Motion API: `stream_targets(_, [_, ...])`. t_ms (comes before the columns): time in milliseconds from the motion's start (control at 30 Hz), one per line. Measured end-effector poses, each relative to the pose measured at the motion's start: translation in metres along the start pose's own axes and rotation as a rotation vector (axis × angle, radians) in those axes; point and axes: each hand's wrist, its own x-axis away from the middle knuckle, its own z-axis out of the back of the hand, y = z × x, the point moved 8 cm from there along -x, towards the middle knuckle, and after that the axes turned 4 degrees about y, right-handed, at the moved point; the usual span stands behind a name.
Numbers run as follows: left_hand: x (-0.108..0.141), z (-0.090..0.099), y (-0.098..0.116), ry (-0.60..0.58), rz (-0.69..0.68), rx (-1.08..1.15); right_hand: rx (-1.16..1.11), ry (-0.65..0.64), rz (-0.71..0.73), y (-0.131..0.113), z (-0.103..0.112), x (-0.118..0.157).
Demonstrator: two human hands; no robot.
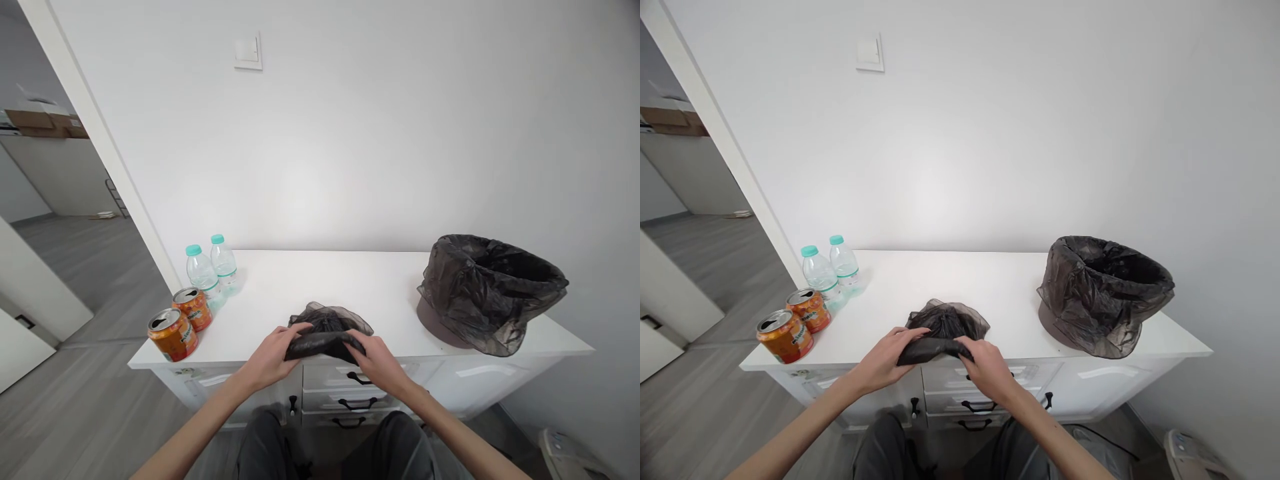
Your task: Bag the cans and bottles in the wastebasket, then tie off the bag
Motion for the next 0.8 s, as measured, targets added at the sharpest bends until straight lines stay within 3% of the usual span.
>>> stream_targets(100, [-0.009, 0.015, 0.001, 0.112, 0.133, 0.044, -0.121, 0.077, -0.128, 0.018, 0.007, -0.018])
stream_targets(167, [-0.020, 0.027, 0.011, 0.253, 0.120, -0.105, -0.111, 0.109, -0.219, 0.032, 0.004, -0.029])
stream_targets(233, [-0.032, 0.032, 0.029, 0.372, 0.008, -0.325, -0.066, 0.111, -0.307, 0.045, -0.001, -0.038])
stream_targets(333, [-0.049, 0.006, 0.047, 0.296, -0.209, -0.511, 0.003, 0.143, -0.355, 0.051, -0.005, -0.042])
stream_targets(400, [-0.058, -0.020, 0.038, 0.171, -0.246, -0.530, 0.151, 0.246, -0.272, 0.039, 0.003, -0.042])
stream_targets(467, [-0.063, -0.041, 0.019, 0.088, -0.199, -0.501, 0.357, 0.315, -0.088, 0.015, 0.006, -0.039])
stream_targets(567, [-0.065, -0.060, -0.008, 0.048, -0.134, -0.432, 0.526, 0.242, 0.127, -0.008, -0.008, -0.032])
stream_targets(667, [-0.057, -0.063, -0.026, 0.059, -0.093, -0.396, 0.549, 0.146, 0.083, 0.002, -0.024, -0.025])
stream_targets(800, [-0.037, -0.054, -0.039, 0.118, -0.041, -0.399, 0.518, 0.067, -0.045, 0.025, -0.039, -0.018])
